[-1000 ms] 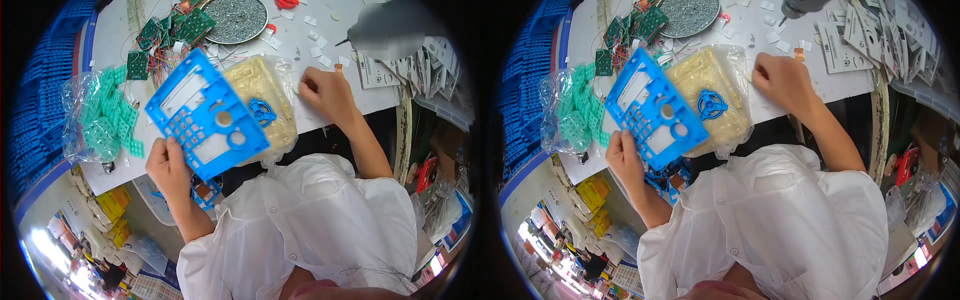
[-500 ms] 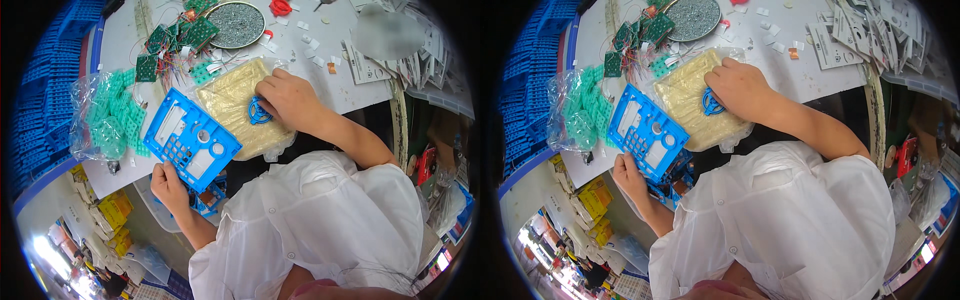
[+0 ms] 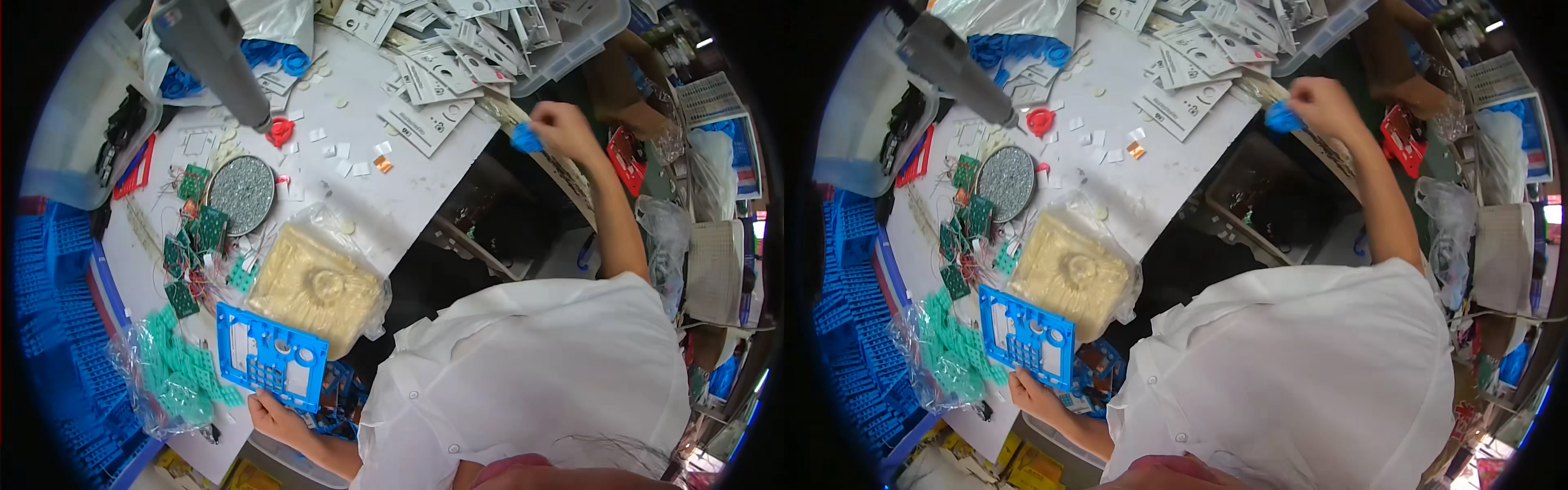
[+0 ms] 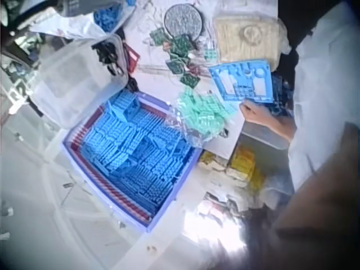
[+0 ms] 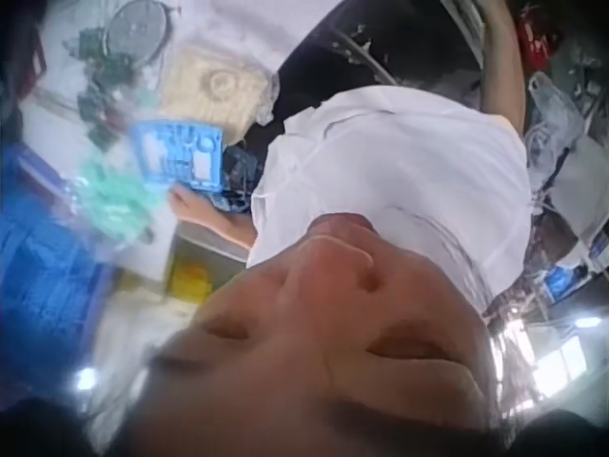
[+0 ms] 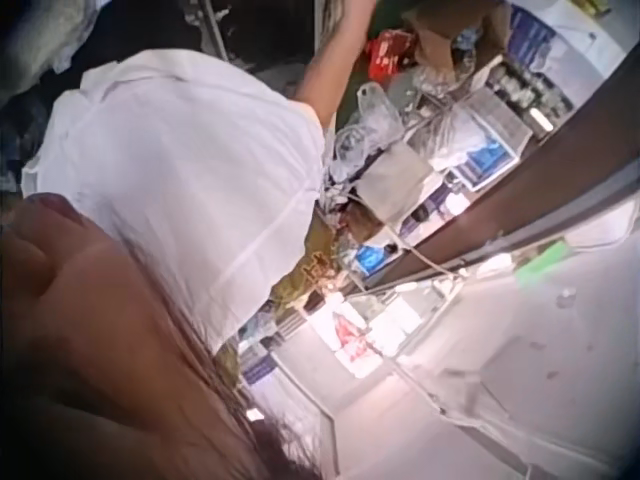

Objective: Assembling an electronic toy by inserting a circuit board and wiring into a blue plastic housing.

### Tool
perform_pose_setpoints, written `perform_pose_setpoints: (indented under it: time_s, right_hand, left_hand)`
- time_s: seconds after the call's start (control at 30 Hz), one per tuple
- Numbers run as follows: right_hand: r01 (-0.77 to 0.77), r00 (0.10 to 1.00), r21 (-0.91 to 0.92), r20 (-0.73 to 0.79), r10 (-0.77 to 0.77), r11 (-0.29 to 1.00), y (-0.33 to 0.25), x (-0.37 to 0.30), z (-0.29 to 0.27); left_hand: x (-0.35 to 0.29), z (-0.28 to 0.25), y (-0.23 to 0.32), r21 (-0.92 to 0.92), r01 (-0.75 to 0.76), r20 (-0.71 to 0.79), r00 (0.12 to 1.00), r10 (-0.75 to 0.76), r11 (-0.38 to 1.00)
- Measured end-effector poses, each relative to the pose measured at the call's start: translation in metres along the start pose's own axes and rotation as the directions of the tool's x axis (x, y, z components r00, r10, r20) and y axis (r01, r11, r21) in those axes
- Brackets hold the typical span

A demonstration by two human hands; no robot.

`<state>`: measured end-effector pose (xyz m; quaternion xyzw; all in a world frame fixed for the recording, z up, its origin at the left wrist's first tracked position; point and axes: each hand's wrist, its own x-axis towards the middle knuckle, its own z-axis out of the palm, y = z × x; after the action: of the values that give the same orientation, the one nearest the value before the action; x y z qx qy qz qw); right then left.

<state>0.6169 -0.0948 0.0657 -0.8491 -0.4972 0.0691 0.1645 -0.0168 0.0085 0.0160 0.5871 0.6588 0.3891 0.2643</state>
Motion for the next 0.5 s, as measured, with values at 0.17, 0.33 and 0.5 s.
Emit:
perform_pose_setpoints:
  time_s: [0.17,0.33,0.5]
  right_hand:
    - [-0.395,0.896,-0.261,-0.322,0.307,0.881,0.108,-0.016,-0.033]
    - [-0.516,0.853,-0.514,-0.383,0.356,0.685,0.252,0.017,-0.026]
    - [-0.368,0.915,-0.582,-0.367,0.17,0.725,0.226,0.035,0.014]
  left_hand:
    - [0.013,0.032,0.01,0.03,-0.08,0.13,0.989,0.076,0.996]
    - [0.015,0.054,0.018,0.109,-0.141,0.224,0.968,0.114,0.984]
    - [0.016,0.062,0.04,0.115,-0.103,0.236,0.969,0.074,0.988]
